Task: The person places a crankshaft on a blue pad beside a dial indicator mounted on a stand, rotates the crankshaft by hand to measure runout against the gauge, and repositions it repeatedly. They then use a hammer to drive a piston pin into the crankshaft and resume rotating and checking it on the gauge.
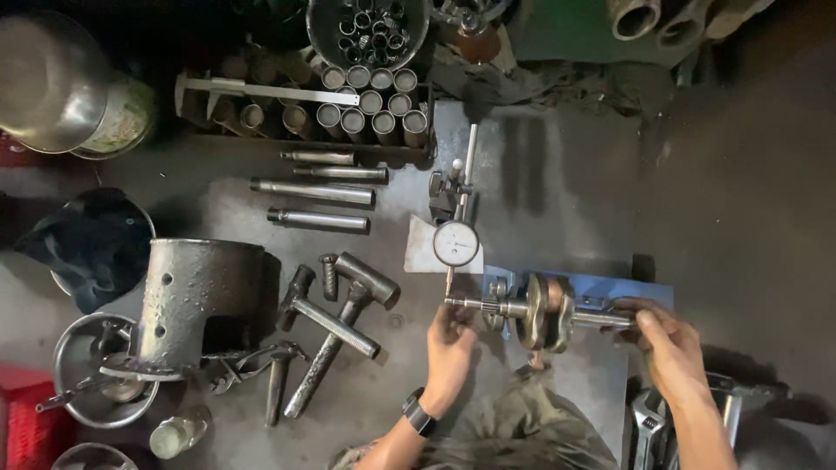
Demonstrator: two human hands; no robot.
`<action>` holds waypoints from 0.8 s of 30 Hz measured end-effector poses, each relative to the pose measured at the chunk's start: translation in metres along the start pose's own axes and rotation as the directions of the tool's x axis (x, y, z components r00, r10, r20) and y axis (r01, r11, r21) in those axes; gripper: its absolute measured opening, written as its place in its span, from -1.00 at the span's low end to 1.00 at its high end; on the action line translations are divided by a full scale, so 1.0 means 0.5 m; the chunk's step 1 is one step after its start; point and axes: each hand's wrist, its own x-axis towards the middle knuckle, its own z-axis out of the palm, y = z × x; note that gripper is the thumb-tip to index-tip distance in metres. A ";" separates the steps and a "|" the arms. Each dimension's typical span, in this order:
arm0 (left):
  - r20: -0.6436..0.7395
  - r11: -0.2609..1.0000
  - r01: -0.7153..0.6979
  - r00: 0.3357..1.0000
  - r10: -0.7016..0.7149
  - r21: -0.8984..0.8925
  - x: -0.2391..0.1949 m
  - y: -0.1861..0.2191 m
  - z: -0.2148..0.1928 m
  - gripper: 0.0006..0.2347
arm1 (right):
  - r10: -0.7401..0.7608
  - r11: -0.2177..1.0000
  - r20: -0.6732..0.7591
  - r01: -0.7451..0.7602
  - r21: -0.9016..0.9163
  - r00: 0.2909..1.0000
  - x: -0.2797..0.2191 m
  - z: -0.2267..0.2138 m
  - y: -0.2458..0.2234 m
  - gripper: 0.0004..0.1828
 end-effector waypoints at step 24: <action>0.293 0.998 0.038 0.956 -0.020 -0.053 -0.059 0.105 0.064 -0.38 | 0.009 0.983 -0.049 -0.018 -0.180 0.999 -0.003 -0.009 0.005 -0.77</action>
